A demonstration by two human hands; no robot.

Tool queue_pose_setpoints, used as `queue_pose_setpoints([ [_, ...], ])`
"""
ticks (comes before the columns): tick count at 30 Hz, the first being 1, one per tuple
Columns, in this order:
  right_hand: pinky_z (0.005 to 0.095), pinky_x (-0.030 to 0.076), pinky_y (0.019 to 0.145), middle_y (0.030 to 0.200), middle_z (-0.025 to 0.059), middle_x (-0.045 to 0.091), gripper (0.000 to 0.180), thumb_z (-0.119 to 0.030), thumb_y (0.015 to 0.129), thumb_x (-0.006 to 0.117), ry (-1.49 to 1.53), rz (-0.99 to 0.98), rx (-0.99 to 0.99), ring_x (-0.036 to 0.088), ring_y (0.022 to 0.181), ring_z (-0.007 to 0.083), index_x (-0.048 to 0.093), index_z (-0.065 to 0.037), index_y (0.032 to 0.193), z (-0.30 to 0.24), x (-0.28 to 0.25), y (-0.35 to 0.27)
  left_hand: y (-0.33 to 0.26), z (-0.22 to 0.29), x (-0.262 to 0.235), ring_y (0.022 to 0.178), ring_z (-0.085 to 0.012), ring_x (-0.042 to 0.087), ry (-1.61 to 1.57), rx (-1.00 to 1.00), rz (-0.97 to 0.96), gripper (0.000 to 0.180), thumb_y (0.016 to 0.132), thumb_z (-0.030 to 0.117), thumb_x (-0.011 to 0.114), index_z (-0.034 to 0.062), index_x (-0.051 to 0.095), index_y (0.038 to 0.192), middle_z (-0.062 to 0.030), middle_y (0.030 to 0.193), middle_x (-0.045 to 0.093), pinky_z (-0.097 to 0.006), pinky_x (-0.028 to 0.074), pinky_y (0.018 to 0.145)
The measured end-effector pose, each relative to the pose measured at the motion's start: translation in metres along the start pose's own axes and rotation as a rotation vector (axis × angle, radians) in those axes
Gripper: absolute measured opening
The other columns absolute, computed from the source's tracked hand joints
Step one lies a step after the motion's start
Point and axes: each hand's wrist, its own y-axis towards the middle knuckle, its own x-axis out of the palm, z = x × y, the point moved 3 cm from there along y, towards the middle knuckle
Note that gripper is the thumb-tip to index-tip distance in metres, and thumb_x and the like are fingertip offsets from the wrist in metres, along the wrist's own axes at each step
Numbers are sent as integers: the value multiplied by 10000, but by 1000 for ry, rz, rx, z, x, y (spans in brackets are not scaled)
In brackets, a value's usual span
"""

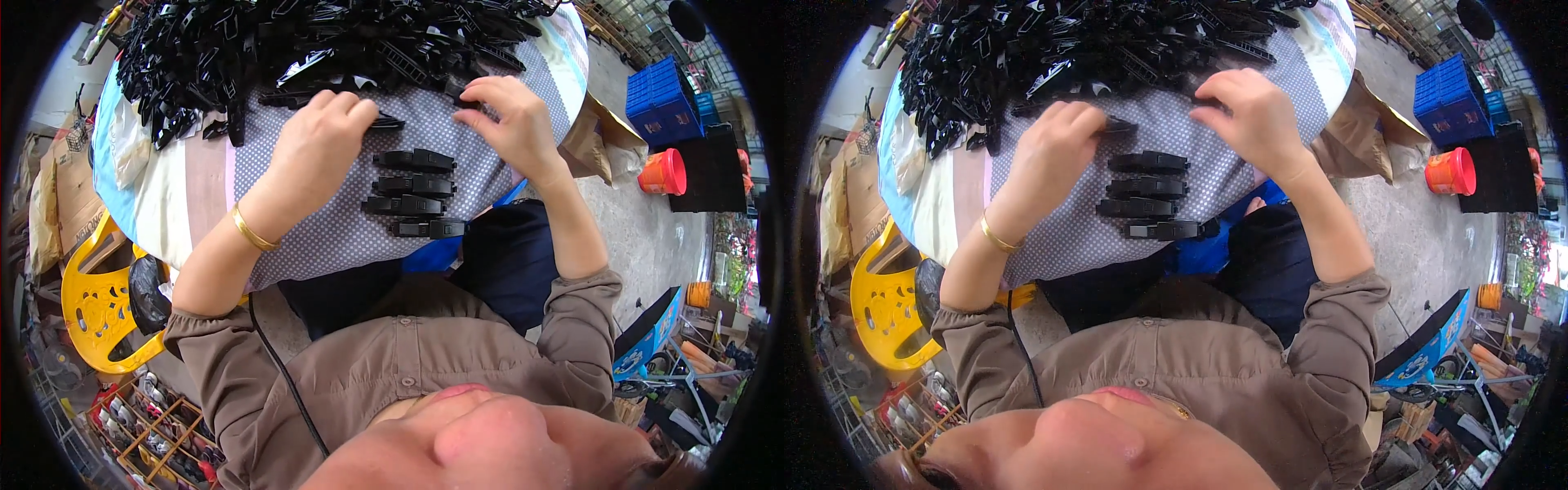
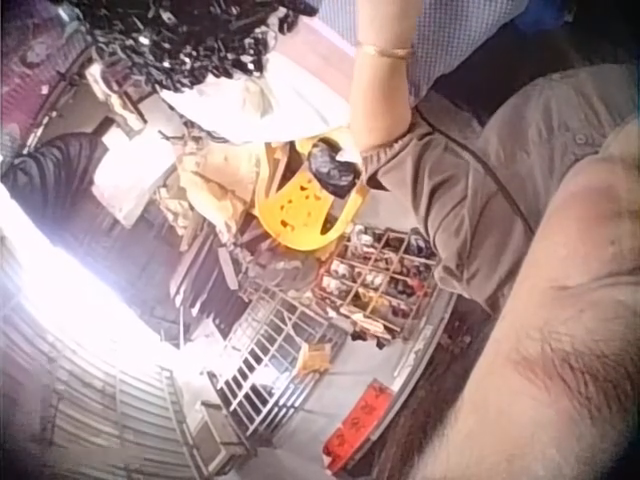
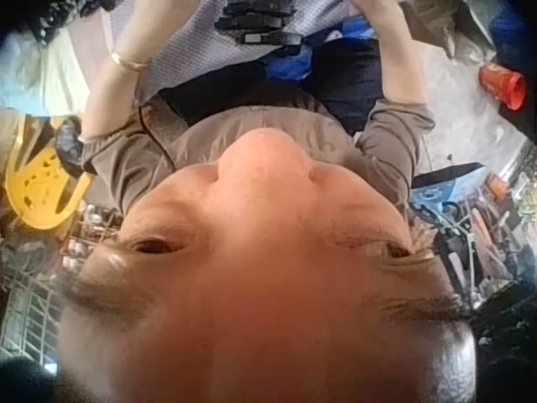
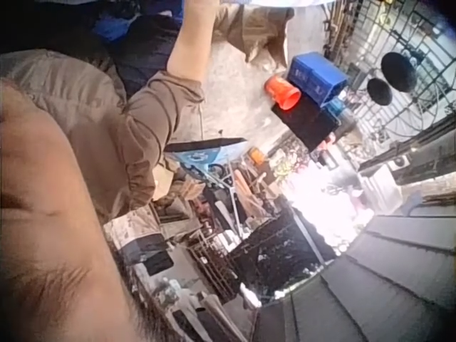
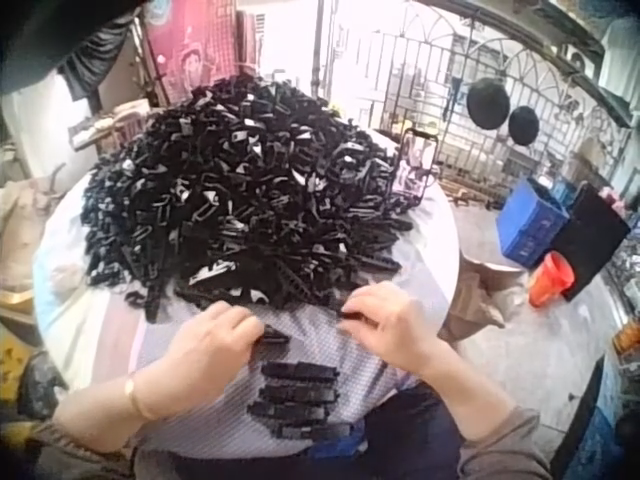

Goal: Assembling small black plastic hardware parts by snapping components together and stacking the finished pieces on a table.

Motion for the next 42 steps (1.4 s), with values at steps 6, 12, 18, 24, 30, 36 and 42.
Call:
queue_pose_setpoints([
  [6, 295, 506, 676, 898, 83, 684, 224, -115, 741, 774, 66, -153, 268, 638, 791, 204, 692, -36, 933, 2, 1, 0, 1, 8, -1, 900, -264, 560, -256, 132, -85, 166, 777, 11, 661, 23, 613, 935, -92, 903, 595, -363, 500, 808],
  [12, 296, 498, 703, 916, 81, 679, 254, -91, 750, 753, 68, -100, 191, 633, 811, 196, 697, -34, 991, -2, -6, -1, 1, -1, 1, 903, -285, 589, -329, -126, -67, 168, 771, 50, 714, -4, 645, 914, -116, 927, 612, -365, 502, 793],
  [18, 324, 493, 750, 924, 95, 674, 282, -41, 727, 742, 255, -200, -34, 624, 876, 254, 700, -32, 1006, -33, 4, 5, 3, -1, 7, 883, -294, 600, -385, -173, -98, 201, 757, 88, 734, -10, 681, 925, -120, 901, 624, -381, 499, 794],
  [24, 330, 485, 719, 888, 84, 664, 242, -47, 722, 753, 237, -257, -24, 612, 821, 243, 717, -30, 961, -25, 5, 6, 4, -3, 6, 853, -284, 610, -380, -219, -90, 186, 741, 110, 747, -4, 698, 878, -109, 846, 631, -376, 503, 769],
  [30, 315, 480, 674, 852, 80, 652, 224, -24, 725, 746, 350, -245, -79, 609, 798, 224, 720, -17, 947, -31, 18, 13, 7, 4, 8, 855, -272, 611, -366, -147, -63, 179, 712, 116, 757, -4, 700, 832, -98, 829, 634, -372, 500, 756],
  [36, 302, 478, 648, 833, 80, 651, 222, -46, 730, 756, 482, -349, -18, 608, 789, 211, 716, -9, 946, -30, 15, 10, 8, 1, 8, 812, -261, 611, -449, -98, -163, 202, 716, 125, 774, -4, 691, 847, -104, 842, 632, -343, 502, 713],
  [42, 303, 496, 667, 925, 81, 686, 235, -150, 804, 749, 497, -381, 145, 621, 825, 198, 708, -28, 1000, -2, -5, 8, 8, -34, -16, 932, -265, 582, -120, -169, 60, 296, 762, 244, 773, 26, 686, 943, -88, 936, 628, -366, 492, 805],
])
